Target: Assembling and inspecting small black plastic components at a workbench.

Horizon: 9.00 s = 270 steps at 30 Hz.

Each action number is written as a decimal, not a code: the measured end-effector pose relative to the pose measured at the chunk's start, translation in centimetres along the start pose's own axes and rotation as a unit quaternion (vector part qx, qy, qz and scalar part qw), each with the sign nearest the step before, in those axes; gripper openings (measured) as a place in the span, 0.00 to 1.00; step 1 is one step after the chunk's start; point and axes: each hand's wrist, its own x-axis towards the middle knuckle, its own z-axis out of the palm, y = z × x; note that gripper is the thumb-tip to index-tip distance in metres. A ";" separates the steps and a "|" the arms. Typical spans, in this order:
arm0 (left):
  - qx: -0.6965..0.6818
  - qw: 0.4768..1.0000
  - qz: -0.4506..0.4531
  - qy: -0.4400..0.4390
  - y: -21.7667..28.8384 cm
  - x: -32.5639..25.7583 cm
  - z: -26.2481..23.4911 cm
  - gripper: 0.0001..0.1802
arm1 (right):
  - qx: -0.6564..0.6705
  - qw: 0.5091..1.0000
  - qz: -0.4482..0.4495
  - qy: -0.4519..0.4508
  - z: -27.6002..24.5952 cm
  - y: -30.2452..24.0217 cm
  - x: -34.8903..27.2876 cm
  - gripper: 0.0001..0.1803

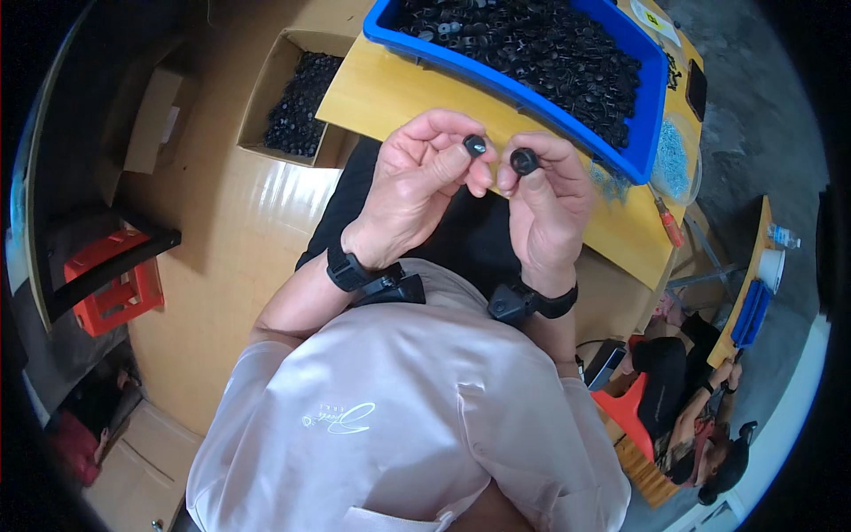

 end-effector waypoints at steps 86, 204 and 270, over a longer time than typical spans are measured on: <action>0.381 0.910 0.158 0.033 -0.3 -1.5 2.4 0.08 | -0.153 0.986 -0.068 -0.003 -1.0 0.5 -0.9 0.10; 0.319 0.936 0.150 -0.009 -0.8 -2.1 2.7 0.13 | -0.348 0.914 -0.200 -0.051 1.5 -0.7 -1.9 0.10; 0.190 0.975 -0.092 0.066 0.5 1.6 0.5 0.07 | -0.643 0.761 -0.023 0.085 -10.2 -3.9 10.4 0.04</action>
